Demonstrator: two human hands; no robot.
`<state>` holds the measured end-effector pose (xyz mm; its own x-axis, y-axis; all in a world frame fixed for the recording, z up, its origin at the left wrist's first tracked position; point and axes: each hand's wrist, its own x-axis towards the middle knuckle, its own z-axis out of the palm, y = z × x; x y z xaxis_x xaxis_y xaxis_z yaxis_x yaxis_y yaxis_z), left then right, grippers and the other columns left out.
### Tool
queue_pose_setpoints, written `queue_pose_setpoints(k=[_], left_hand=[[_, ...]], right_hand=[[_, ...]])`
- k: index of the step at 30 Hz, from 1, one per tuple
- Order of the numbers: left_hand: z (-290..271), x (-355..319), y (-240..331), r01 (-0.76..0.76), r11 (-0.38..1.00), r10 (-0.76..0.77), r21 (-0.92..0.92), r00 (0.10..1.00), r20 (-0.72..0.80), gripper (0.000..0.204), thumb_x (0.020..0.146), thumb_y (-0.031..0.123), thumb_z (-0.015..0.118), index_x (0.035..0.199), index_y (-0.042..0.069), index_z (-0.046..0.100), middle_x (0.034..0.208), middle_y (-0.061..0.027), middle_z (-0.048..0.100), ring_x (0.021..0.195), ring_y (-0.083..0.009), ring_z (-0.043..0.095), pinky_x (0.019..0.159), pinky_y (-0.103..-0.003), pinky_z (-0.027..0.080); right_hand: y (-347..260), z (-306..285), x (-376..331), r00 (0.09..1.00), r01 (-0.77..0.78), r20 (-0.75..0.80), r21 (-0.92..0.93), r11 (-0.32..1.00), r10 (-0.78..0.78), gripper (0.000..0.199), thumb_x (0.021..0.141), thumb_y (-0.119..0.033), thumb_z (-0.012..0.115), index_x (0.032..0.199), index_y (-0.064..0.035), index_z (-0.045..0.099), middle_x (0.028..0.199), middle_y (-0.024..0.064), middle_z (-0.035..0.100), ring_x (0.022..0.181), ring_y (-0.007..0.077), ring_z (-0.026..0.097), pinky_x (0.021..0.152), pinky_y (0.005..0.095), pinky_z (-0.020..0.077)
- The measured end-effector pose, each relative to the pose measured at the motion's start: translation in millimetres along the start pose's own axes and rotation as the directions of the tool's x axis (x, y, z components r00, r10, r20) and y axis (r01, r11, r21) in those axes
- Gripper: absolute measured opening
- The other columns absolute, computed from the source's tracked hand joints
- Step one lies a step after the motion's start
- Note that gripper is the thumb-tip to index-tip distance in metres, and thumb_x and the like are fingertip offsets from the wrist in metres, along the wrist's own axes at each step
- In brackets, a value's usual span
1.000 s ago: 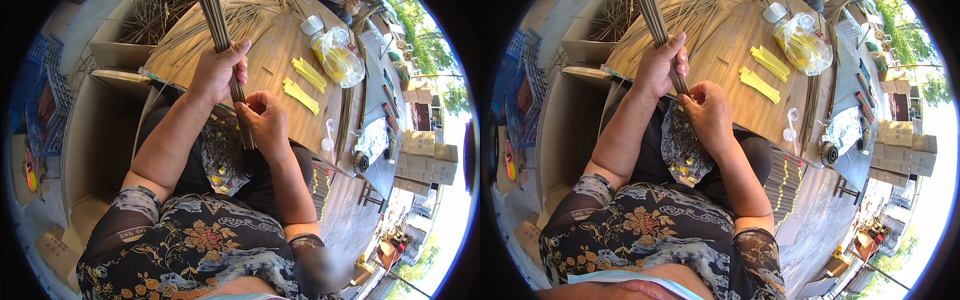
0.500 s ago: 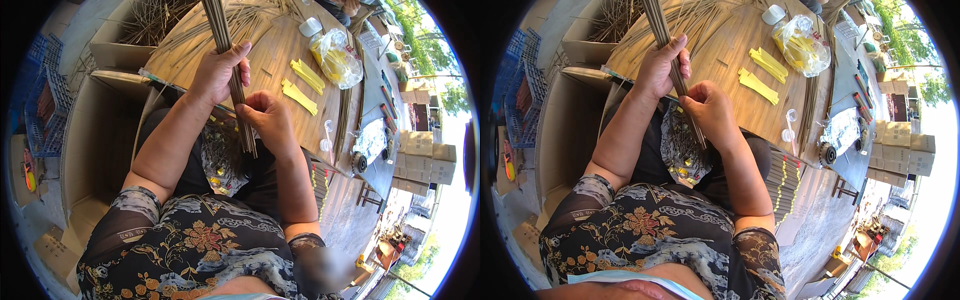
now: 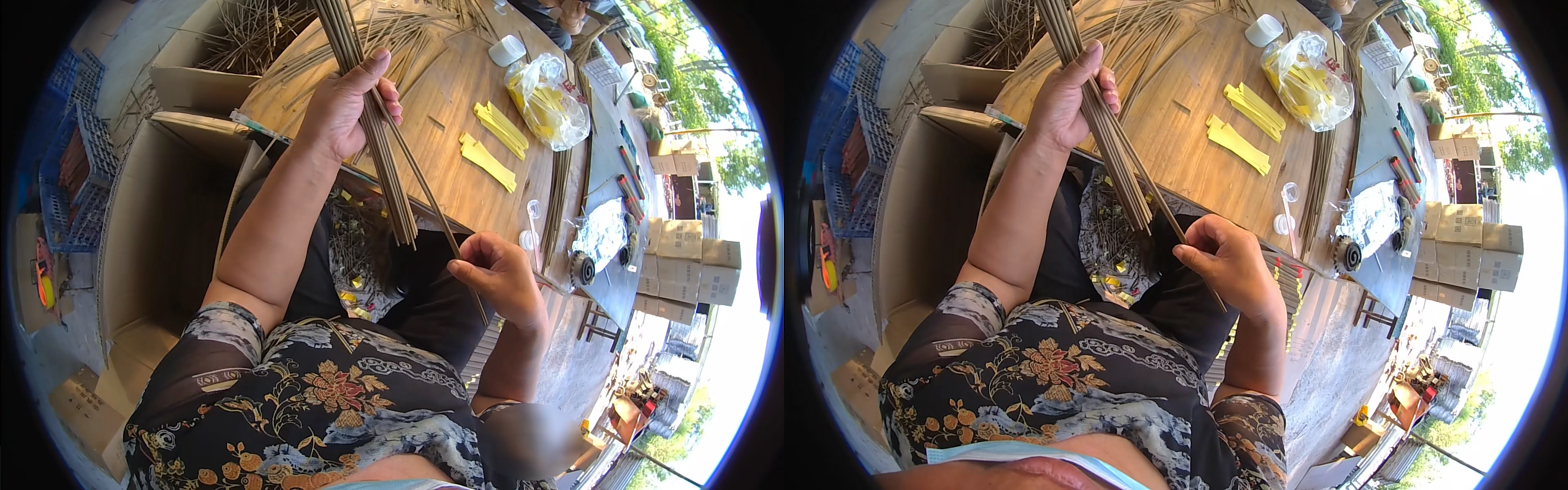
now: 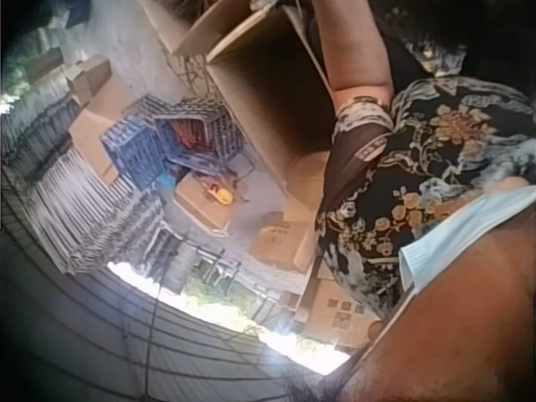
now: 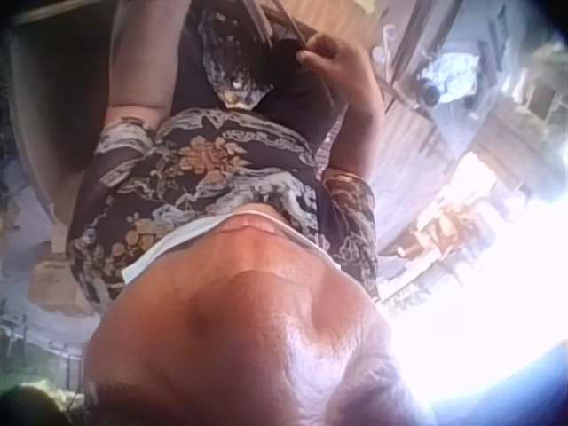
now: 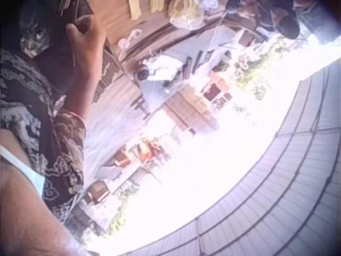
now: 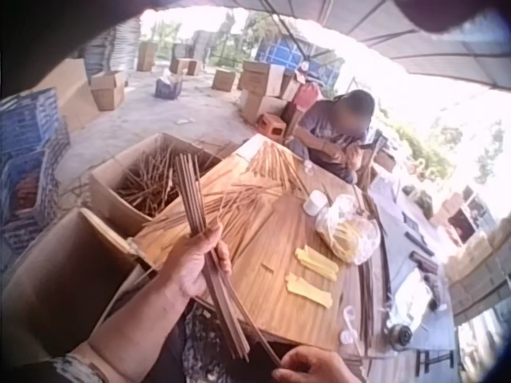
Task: The person gathers thin sticks from a cardboard box, aligns them into a bundle, and wraps the bundle with a yellow paper strip. The person then applies glue to secure the wrapping and continues to bundle additional sticks.
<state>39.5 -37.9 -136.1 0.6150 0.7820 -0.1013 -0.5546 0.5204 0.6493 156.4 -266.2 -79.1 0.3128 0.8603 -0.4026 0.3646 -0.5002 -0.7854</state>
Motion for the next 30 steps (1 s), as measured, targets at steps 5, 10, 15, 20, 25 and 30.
queue_pose_setpoints(k=[5, 10, 15, 20, 25, 30], left_hand=[[-4, 6, -1, 0.013, 0.995, -0.017, -0.097, 0.999, -0.032, 0.027, 0.081, 0.029, 0.063, 0.065, 0.012, 0.049, 0.059, -0.0024, 0.052, 0.051, -0.0114, 0.051, 0.049, -0.026, 0.044], [-20, 13, 13, -0.063, 0.973, 0.046, -0.224, 0.996, -0.081, 0.027, 0.083, 0.022, 0.061, 0.063, 0.012, 0.046, 0.057, -0.0020, 0.051, 0.048, -0.0100, 0.049, 0.046, -0.023, 0.041], [-18, 11, 15, -0.021, 0.966, 0.017, -0.257, 1.000, -0.018, 0.025, 0.085, 0.023, 0.058, 0.066, 0.012, 0.047, 0.056, -0.0014, 0.050, 0.044, -0.0078, 0.045, 0.040, -0.021, 0.036], [-19, 10, 8, 0.036, 0.958, -0.007, -0.286, 0.995, 0.103, 0.025, 0.087, 0.024, 0.055, 0.068, 0.011, 0.046, 0.056, 0.0001, 0.048, 0.041, -0.0050, 0.041, 0.037, -0.019, 0.034], [-11, 12, 4, 0.075, 0.961, -0.040, -0.266, 0.990, 0.134, 0.026, 0.087, 0.027, 0.055, 0.069, 0.012, 0.045, 0.054, 0.0026, 0.044, 0.038, -0.0039, 0.037, 0.036, -0.018, 0.030], [-12, 9, 7, 0.073, 0.969, -0.058, -0.236, 0.996, 0.070, 0.028, 0.087, 0.029, 0.055, 0.068, 0.013, 0.044, 0.053, 0.0032, 0.043, 0.037, -0.0036, 0.036, 0.035, -0.018, 0.029]], right_hand=[[-4, 7, -2, 0.999, 0.047, 0.010, -0.074, 0.996, -0.046, 0.015, 0.073, -0.008, 0.068, 0.076, 0.0000, 0.056, 0.065, 0.0015, 0.053, 0.061, 0.0063, 0.045, 0.056, 0.0229, 0.0404], [9, -5, -13, 0.996, 0.001, 0.084, -0.076, 0.997, 0.006, 0.014, 0.072, -0.005, 0.068, 0.074, -0.0011, 0.055, 0.060, -0.0008, 0.050, 0.058, 0.0060, 0.046, 0.052, 0.0209, 0.0395], [9, -31, 1, 0.996, -0.073, -0.026, 0.288, 0.955, 0.084, 0.015, 0.073, -0.007, 0.067, 0.076, -0.0025, 0.054, 0.062, -0.0010, 0.051, 0.049, 0.0050, 0.046, 0.045, 0.0156, 0.0354], [15, -22, 106, 0.999, -0.006, -0.037, 0.488, 0.873, 0.028, 0.016, 0.074, -0.010, 0.066, 0.076, -0.0016, 0.053, 0.062, -0.0002, 0.049, 0.051, 0.0067, 0.043, 0.048, 0.0201, 0.0372], [13, -5, 203, 0.998, 0.064, -0.038, 0.649, 0.758, -0.052, 0.018, 0.077, -0.012, 0.066, 0.082, 0.0004, 0.054, 0.065, 0.0013, 0.051, 0.055, 0.0083, 0.048, 0.051, 0.0212, 0.0409], [3, 1, 224, 0.968, 0.190, -0.228, 0.413, 0.891, -0.101, 0.028, 0.074, -0.019, 0.068, 0.087, 0.0029, 0.057, 0.072, 0.0062, 0.058, 0.062, 0.0142, 0.056, 0.057, 0.0264, 0.0466]])
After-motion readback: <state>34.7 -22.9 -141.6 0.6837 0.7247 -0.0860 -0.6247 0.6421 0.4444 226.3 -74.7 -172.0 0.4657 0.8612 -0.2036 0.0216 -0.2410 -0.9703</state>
